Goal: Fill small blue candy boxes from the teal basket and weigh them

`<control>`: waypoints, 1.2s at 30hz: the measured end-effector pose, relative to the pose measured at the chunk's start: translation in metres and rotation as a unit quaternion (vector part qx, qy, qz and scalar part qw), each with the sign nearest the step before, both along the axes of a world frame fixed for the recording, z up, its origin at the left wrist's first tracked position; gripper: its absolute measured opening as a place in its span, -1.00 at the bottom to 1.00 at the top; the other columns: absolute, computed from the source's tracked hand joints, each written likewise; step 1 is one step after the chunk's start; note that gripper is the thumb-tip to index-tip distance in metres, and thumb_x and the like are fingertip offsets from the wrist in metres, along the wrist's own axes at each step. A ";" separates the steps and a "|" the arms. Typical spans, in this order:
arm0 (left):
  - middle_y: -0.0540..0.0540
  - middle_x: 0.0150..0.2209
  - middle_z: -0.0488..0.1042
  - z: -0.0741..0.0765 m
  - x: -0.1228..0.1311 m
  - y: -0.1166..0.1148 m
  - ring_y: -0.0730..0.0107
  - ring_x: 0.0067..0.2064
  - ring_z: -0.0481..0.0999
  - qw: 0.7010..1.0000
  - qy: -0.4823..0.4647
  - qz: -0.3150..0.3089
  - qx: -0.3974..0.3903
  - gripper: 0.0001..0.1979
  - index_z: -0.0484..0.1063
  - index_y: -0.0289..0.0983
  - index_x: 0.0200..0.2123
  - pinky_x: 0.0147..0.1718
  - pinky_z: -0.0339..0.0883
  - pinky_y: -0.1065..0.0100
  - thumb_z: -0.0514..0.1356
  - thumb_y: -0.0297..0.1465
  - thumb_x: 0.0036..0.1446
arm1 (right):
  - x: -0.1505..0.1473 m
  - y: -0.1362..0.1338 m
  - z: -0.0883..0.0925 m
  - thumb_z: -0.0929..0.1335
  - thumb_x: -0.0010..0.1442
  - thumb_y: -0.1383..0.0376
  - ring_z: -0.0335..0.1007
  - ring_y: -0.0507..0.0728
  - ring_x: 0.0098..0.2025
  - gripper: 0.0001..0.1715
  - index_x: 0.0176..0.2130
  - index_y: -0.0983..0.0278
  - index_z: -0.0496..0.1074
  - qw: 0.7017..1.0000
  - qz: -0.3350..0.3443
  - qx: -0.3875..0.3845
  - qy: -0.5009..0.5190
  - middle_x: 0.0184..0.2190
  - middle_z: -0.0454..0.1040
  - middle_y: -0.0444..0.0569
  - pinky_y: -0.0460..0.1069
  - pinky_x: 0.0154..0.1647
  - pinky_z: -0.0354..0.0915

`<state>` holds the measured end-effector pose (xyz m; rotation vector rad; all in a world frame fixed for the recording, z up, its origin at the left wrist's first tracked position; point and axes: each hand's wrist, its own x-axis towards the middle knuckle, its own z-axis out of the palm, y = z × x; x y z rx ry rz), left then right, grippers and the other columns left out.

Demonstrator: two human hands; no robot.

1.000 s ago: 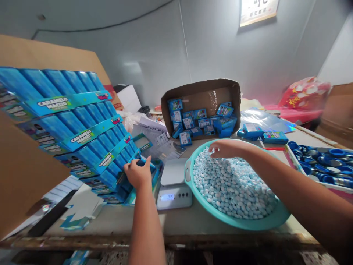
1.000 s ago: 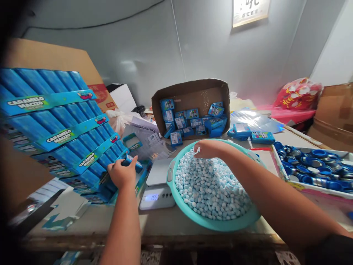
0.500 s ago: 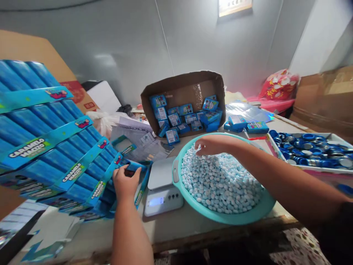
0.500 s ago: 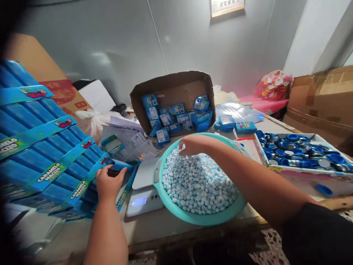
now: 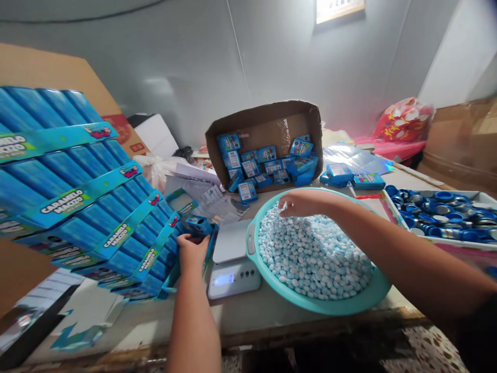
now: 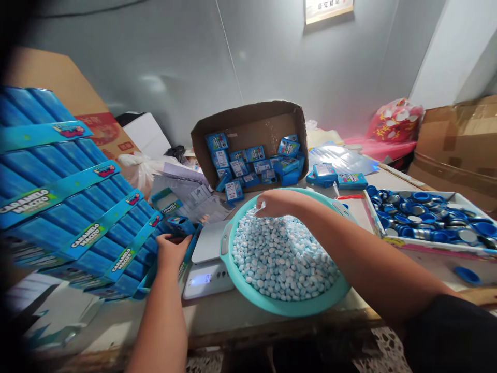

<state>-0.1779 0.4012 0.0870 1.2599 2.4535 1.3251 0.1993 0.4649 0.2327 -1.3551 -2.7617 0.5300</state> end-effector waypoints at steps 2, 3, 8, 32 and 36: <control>-0.19 -0.41 0.55 0.002 -0.004 0.000 -0.03 -0.27 0.57 0.999 -0.001 -0.019 -0.040 -0.59 0.45 -0.27 -0.22 -0.23 0.38 0.10 0.31 -0.16 -0.11 | 0.000 -0.001 0.001 0.35 0.22 0.05 0.50 0.13 -0.21 -0.52 0.03 0.23 0.53 1.000 0.000 -0.002 -0.002 -0.09 0.61 0.01 -0.10 -0.33 0.22; -0.20 -0.44 0.56 0.004 -0.005 -0.001 -0.03 -0.28 0.57 0.998 -0.001 -0.037 -0.057 -0.69 0.48 -0.24 -0.35 -0.24 0.37 0.11 0.28 -0.13 -0.09 | -0.001 -0.002 0.002 0.35 0.22 0.05 0.50 0.13 -0.21 -0.52 0.03 0.24 0.53 1.000 0.000 -0.004 -0.003 -0.09 0.60 0.01 -0.10 -0.33 0.22; -0.17 -0.41 0.62 0.006 -0.003 -0.003 0.02 -0.22 0.58 0.990 -0.015 -0.112 -0.088 -0.60 0.54 -0.23 -0.46 -0.19 0.36 0.18 0.19 0.00 -0.01 | -0.002 -0.007 0.008 0.35 0.23 0.07 0.49 0.13 -0.20 -0.54 0.03 0.24 0.53 1.000 -0.001 -0.015 -0.008 -0.10 0.61 -0.01 -0.10 -0.32 0.22; -0.26 -0.39 0.59 0.052 0.035 -0.036 -0.07 -0.26 0.58 0.999 0.029 -0.018 0.016 -0.77 0.51 -0.20 -0.43 -0.22 0.39 0.07 0.29 -0.19 -0.15 | 0.004 0.005 0.001 0.35 0.23 0.09 0.51 0.14 -0.17 -0.55 0.03 0.25 0.54 0.999 0.017 -0.028 -0.002 -0.09 0.62 0.01 -0.10 -0.31 0.25; -0.22 -0.17 0.49 0.043 0.094 -0.123 0.11 -0.22 0.54 0.940 0.051 0.143 0.305 -0.60 0.28 -0.16 0.00 -0.25 0.44 0.10 0.04 -0.12 0.15 | 0.003 0.005 -0.001 0.36 0.22 0.13 0.51 0.12 -0.16 -0.61 -0.03 0.25 0.56 0.999 0.028 -0.025 -0.013 -0.10 0.63 -0.01 -0.12 -0.30 0.22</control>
